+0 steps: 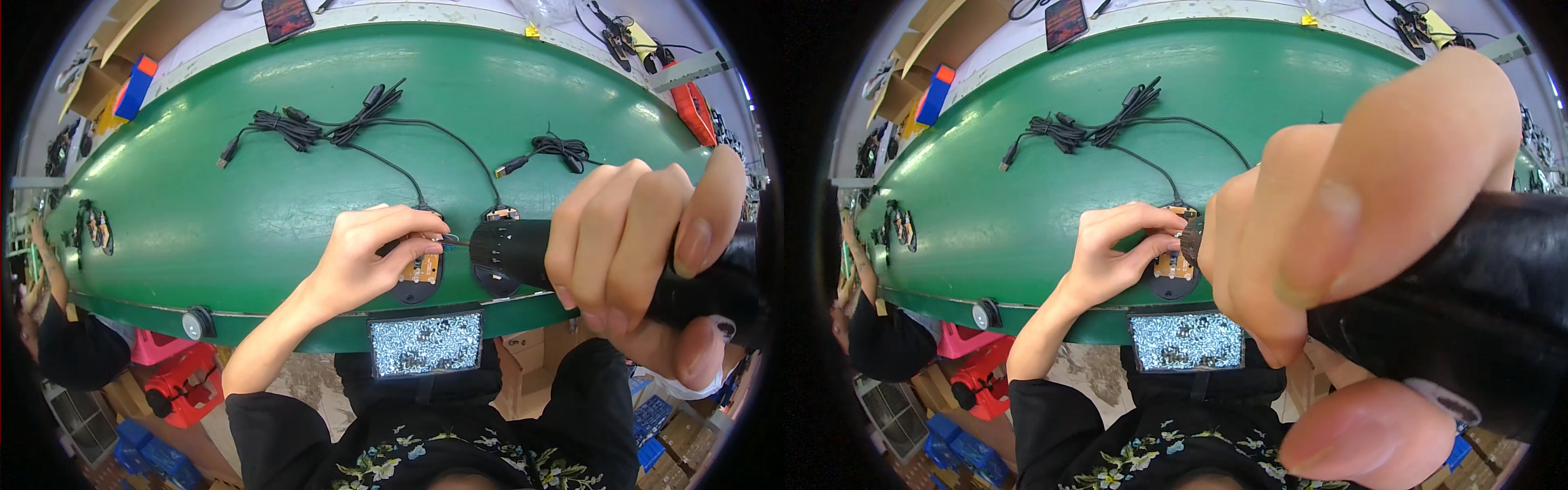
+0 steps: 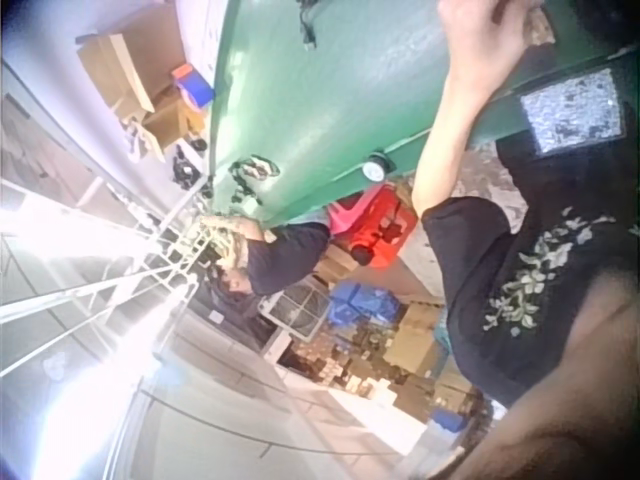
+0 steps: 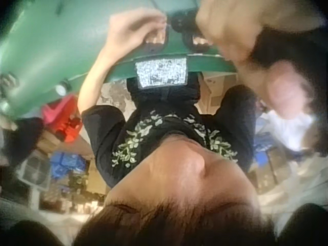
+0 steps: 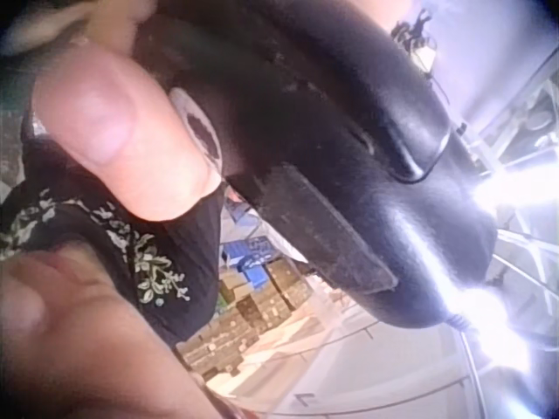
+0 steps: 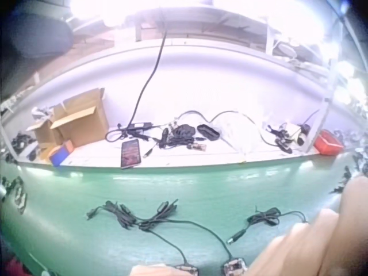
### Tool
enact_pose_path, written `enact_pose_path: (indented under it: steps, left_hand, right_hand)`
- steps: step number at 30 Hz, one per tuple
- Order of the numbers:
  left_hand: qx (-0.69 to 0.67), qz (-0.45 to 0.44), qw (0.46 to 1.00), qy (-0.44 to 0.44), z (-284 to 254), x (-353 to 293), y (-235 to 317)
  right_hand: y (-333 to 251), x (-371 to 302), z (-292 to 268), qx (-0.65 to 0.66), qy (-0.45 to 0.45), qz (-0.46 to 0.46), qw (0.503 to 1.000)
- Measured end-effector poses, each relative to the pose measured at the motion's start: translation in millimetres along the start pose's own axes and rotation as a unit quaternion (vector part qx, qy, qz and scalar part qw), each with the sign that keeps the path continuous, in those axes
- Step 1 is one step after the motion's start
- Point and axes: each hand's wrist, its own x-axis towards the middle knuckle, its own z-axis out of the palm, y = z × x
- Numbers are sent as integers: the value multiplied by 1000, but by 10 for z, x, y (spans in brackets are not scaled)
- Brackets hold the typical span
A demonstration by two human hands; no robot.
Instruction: The person assembles computer mice by installing PCBs into housings and securing them with screws using an electric screwdriver.
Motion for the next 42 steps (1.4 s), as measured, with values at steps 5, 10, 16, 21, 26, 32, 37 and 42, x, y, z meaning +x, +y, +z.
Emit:
enact_pose_path:
  steps: [5, 10, 16, 21, 26, 32, 37, 42]
  left_hand:
    - [21, 32, 999, -25, 7, 15, -58]
    - [15, 39, 999, -22, 11, -11, -86]
    - [1, 49, 999, -17, 29, 0, -115]
    - [-30, 12, 999, -24, 13, 7, -82]
    - [-48, 14, 998, -31, 71, 34, -63]
    - [-29, -19, 997, -70, 20, 32, -2]
    - [50, -17, 997, -48, -132, 51, -64]
    - [105, 32, 993, -36, -153, 135, -69]
  right_hand:
    - [-7, -12, -42, 1, -8, -8, 1000]
    - [53, -4, -16, 16, 3, -30, 999]
    - [66, -23, -16, 22, -3, -36, 999]
    - [56, -19, -46, 24, -6, -49, 999]
    - [30, -37, -105, 28, -24, -53, 998]
    - [-40, -31, -41, 11, -23, 22, 999]
    - [12, -34, -29, -26, -18, 80, 996]
    - [15, -54, 20, -64, -1, 117, 991]
